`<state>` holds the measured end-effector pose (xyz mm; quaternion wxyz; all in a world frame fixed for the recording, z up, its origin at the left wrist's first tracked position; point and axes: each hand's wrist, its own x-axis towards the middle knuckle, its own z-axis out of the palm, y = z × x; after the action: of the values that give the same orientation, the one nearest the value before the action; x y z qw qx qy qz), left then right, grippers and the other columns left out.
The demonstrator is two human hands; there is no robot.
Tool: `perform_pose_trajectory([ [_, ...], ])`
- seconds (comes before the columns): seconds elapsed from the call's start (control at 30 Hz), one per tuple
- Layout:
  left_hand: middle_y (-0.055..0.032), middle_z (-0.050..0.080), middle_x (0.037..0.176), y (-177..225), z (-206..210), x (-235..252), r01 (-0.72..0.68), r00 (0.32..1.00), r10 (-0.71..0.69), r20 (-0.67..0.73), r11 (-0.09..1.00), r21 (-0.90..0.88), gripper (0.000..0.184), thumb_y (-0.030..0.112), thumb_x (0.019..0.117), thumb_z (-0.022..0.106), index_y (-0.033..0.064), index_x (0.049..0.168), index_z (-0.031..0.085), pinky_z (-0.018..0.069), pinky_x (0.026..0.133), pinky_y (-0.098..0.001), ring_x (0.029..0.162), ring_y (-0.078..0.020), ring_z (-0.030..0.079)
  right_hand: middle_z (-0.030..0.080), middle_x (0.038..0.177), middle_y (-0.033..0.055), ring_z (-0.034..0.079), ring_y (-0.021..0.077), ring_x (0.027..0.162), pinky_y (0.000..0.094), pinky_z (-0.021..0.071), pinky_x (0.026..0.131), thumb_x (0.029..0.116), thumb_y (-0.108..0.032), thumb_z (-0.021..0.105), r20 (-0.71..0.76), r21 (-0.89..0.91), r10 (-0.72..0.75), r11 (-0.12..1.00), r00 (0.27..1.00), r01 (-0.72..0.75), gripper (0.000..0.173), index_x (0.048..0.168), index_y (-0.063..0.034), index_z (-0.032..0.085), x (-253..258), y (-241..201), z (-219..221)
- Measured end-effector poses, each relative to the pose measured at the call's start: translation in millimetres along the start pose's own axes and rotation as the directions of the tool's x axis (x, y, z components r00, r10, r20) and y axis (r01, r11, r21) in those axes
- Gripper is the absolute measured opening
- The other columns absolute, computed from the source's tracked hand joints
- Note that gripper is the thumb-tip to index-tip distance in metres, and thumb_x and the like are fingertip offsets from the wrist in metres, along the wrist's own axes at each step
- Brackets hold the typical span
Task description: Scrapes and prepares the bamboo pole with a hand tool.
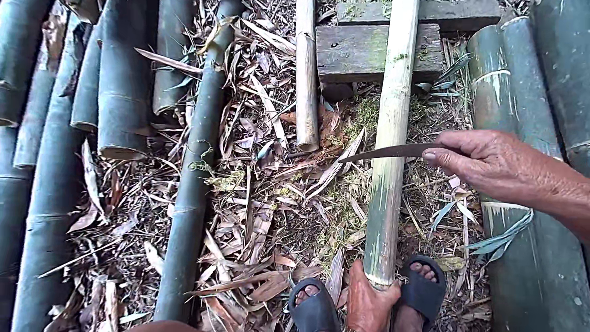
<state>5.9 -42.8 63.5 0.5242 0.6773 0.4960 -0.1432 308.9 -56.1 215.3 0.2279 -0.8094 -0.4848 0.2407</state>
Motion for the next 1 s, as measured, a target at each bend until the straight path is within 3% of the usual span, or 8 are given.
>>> perform_pose_trajectory([
  [0.17, -0.0144, 0.064, 0.126, 3.8, -2.2, -2.5, 0.021, 1.0, -0.021, 0.017, 1.0, 0.001, 0.098, 0.053, 0.0657, 0.088, 0.0027, 0.14, 0.05, 0.0561, 0.098, -0.0409, 0.111, -0.0222, 0.066, 0.054, 0.063, -0.0065, 0.051, 0.0067, 0.051, 0.0268, 0.0412, 0.044, 0.1061, -0.042, 0.052, 0.034, 0.13, 0.022, 0.991, 0.999, -0.026, 0.03, 0.089, -0.0219, 0.066, 16.7, 13.8, 20.7],
  [0.3, -0.016, 0.06, 0.139, 39.7, -44.2, 7.2, 0.076, 0.93, -0.188, 0.316, 0.939, 0.335, 0.108, 0.066, 0.0717, 0.083, 0.005, 0.151, 0.042, 0.0527, 0.104, -0.0501, 0.123, -0.0291, 0.064, 0.055, 0.063, -0.0058, 0.051, 0.0066, 0.05, 0.0239, 0.0412, 0.042, 0.1067, -0.04, 0.052, 0.07, 0.209, 0.069, 0.975, 0.995, -0.083, 0.028, 0.093, -0.0207, 0.068, 9.8, 24.6, 28.0],
  [0.4, -0.0071, 0.073, 0.111, 70.8, -90.4, 13.9, -0.233, 0.972, 0.219, 0.082, 0.879, 0.415, 0.067, 0.067, 0.0885, 0.066, 0.0126, 0.126, 0.071, 0.059, 0.087, -0.0489, 0.101, -0.0242, 0.071, 0.055, 0.062, -0.0042, 0.05, 0.0086, 0.048, 0.0246, 0.0394, 0.041, 0.1073, -0.04, 0.051, 0.058, 0.304, 0.155, 0.938, 0.986, -0.165, 0.031, 0.093, -0.0191, 0.069, -3.8, 41.6, 47.6],
  [0.47, 0.0031, 0.07, 0.094, 90.6, -103.3, 30.3, -0.425, 0.764, 0.558, -0.325, 0.813, 0.398, 0.035, 0.047, 0.0984, 0.062, 0.0168, 0.109, 0.075, 0.0584, 0.073, -0.0355, 0.086, -0.0128, 0.068, 0.054, 0.062, -0.0036, 0.048, 0.0095, 0.048, 0.0256, 0.0381, 0.042, 0.1069, -0.043, 0.051, 0.047, 0.35, 0.21, 0.912, 0.977, -0.213, 0.033, 0.091, -0.0191, 0.068, -18.6, 51.9, 65.7],
  [0.57, -0.0086, 0.066, 0.118, 132.5, -120.2, 61.6, -0.547, 0.563, 0.731, -0.385, 0.679, 0.491, 0.033, 0.038, 0.104, 0.059, 0.0118, 0.12, 0.071, 0.0517, 0.091, -0.0439, 0.111, -0.0263, 0.061, 0.054, 0.062, -0.0027, 0.048, 0.0101, 0.048, 0.0261, 0.0376, 0.042, 0.1064, -0.044, 0.052, -0.008, 0.38, 0.268, 0.892, 0.963, -0.245, 0.034, 0.09, -0.0188, 0.068, -28.8, 58.1, 87.7],
  [0.63, -0.0112, 0.065, 0.124, 148.7, -122.4, 79.2, -0.593, 0.577, 0.797, -0.18, 0.56, 0.579, 0.037, 0.04, 0.1075, 0.052, 0.0129, 0.125, 0.07, 0.0504, 0.094, -0.0494, 0.118, -0.032, 0.06, 0.056, 0.063, -0.0031, 0.05, 0.0102, 0.05, 0.0277, 0.0411, 0.045, 0.1057, -0.044, 0.054, -0.035, 0.401, 0.29, 0.881, 0.956, -0.252, 0.033, 0.089, -0.0185, 0.069, -28.7, 61.5, 99.1],
  [0.77, -0.011, 0.066, 0.09, 157.4, -116.7, 112.9, -0.656, 0.67, 0.729, 0.139, 0.494, 0.57, 0.043, 0.042, 0.1086, 0.049, 0.0083, 0.095, 0.071, 0.0523, 0.073, -0.053, 0.089, -0.0318, 0.067, 0.052, 0.061, -0.0015, 0.047, 0.0105, 0.049, 0.0288, 0.0384, 0.046, 0.1045, -0.041, 0.058, -0.089, 0.427, 0.283, 0.877, 0.955, -0.22, 0.033, 0.085, -0.0154, 0.065, -16.7, 63.3, 113.4],
  [1.0, -0.0018, 0.059, 0.07, 116.4, -93.5, 95.7, -0.599, 0.708, 0.702, 0.084, 0.532, 0.599, 0.049, 0.05, 0.1067, 0.047, 0.0148, 0.077, 0.063, 0.0502, 0.06, -0.0444, 0.07, -0.0218, 0.063, 0.055, 0.062, -0.0059, 0.053, 0.0076, 0.051, 0.0273, 0.0447, 0.047, 0.1024, -0.048, 0.058, -0.097, 0.42, 0.306, 0.875, 0.947, -0.24, 0.034, 0.084, -0.0211, 0.064, -56.3, 59.0, 144.8],
])
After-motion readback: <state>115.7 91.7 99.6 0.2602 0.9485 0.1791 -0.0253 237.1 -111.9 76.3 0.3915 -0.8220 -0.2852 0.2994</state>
